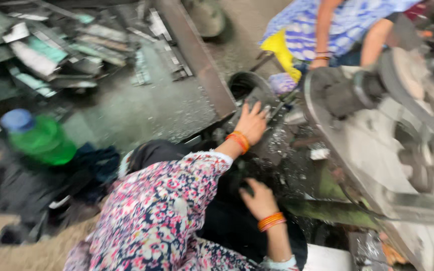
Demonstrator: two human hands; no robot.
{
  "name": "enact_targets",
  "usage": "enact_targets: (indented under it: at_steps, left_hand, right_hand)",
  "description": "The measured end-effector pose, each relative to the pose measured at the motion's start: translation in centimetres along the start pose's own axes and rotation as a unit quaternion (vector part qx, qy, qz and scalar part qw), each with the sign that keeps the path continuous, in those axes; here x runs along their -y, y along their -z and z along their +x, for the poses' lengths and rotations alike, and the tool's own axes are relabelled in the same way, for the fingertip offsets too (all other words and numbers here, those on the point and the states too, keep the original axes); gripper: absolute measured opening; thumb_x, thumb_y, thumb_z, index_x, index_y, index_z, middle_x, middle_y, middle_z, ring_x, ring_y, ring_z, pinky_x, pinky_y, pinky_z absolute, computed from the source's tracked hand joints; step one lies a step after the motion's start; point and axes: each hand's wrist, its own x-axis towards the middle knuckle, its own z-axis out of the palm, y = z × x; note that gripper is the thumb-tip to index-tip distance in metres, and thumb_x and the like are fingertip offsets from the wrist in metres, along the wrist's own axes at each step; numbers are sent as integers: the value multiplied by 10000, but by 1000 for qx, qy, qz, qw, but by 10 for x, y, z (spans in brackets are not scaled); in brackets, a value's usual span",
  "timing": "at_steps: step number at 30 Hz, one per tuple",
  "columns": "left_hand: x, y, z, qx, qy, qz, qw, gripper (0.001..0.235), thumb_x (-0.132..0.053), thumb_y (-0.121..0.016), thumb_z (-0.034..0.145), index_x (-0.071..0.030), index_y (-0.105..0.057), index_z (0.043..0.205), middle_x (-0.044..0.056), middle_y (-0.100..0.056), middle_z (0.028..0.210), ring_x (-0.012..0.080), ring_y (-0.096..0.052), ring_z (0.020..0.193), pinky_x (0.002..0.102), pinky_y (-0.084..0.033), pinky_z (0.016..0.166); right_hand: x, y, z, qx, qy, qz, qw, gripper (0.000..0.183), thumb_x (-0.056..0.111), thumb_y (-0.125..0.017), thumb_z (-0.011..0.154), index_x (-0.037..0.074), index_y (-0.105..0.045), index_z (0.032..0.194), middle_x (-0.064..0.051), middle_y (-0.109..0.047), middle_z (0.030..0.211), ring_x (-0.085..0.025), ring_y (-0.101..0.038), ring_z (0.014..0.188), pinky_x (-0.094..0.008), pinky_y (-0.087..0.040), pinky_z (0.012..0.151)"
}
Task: The person operates a manual metal press to bend or punch metal hinge components, taking pieces from a container and placing them into the press mechanism.
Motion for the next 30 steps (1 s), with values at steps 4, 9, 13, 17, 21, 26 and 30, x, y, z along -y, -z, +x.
enact_targets:
  at_steps: [4, 9, 13, 17, 21, 26, 30]
  left_hand:
    - [38, 41, -1, -34, 74, -3, 997, 436, -302, -644, 771, -144, -751, 1163, 8, -594, 1400, 307, -434, 1342, 615, -368, 1053]
    - [153, 71, -41, 47, 192, -59, 978, 431, -483, -723, 831, -161, -748, 1115, 34, -650, 1264, 316, -544, 1178, 530, -511, 874]
    - [271, 61, -119, -95, 256, 144, 951, 213, -182, -722, 780, -190, -752, 991, 12, -677, 1228, 287, -582, 1135, 522, -524, 803]
    - [335, 69, -181, -116, 369, 159, 908, 594, -196, -748, 736, -71, -644, 1308, 127, -571, 1351, 361, -481, 1255, 512, -447, 933]
    - [366, 69, -196, -150, 354, 190, 903, 586, -179, -704, 834, -31, -628, 1397, 142, -559, 1366, 374, -442, 1334, 571, -350, 1111]
    - [412, 58, -160, -78, 348, 237, 904, 363, -196, -608, 940, -47, -700, 1258, 176, -561, 1430, 395, -412, 1417, 586, -252, 1179]
    - [437, 69, -127, -1, 325, 344, 881, 350, -247, -549, 966, -69, -733, 1204, 161, -569, 1452, 376, -396, 1453, 687, -100, 1201]
  right_hand:
    - [33, 39, 13, 61, -29, -1, 998, 510, 399, -703, 856, 118, -669, 1280, -226, -710, 1174, -402, -661, 1144, -446, -518, 1001]
    - [40, 45, 17, 74, -33, 3, 997, 529, 407, -709, 831, 134, -676, 1283, -214, -712, 1213, -396, -656, 1174, -430, -510, 1025]
    - [37, 41, 20, 64, -34, 1, 997, 550, 407, -723, 826, 130, -669, 1298, -220, -704, 1222, -403, -645, 1188, -430, -503, 1031]
    - [40, 43, 23, 97, -81, -16, 992, 552, 418, -723, 828, 148, -664, 1305, -203, -703, 1226, -391, -652, 1185, -430, -503, 1036]
    - [39, 41, 21, 88, -66, -10, 994, 534, 417, -720, 825, 161, -679, 1292, -198, -716, 1218, -391, -665, 1168, -422, -515, 1019]
    - [19, 30, 25, 79, -63, 11, 995, 534, 405, -733, 802, 163, -681, 1275, -183, -739, 1192, -371, -706, 1129, -403, -540, 988]
    - [-22, 11, 34, 107, -87, -12, 990, 557, 429, -764, 789, 227, -672, 1300, -165, -731, 1198, -336, -703, 1165, -403, -533, 1026]
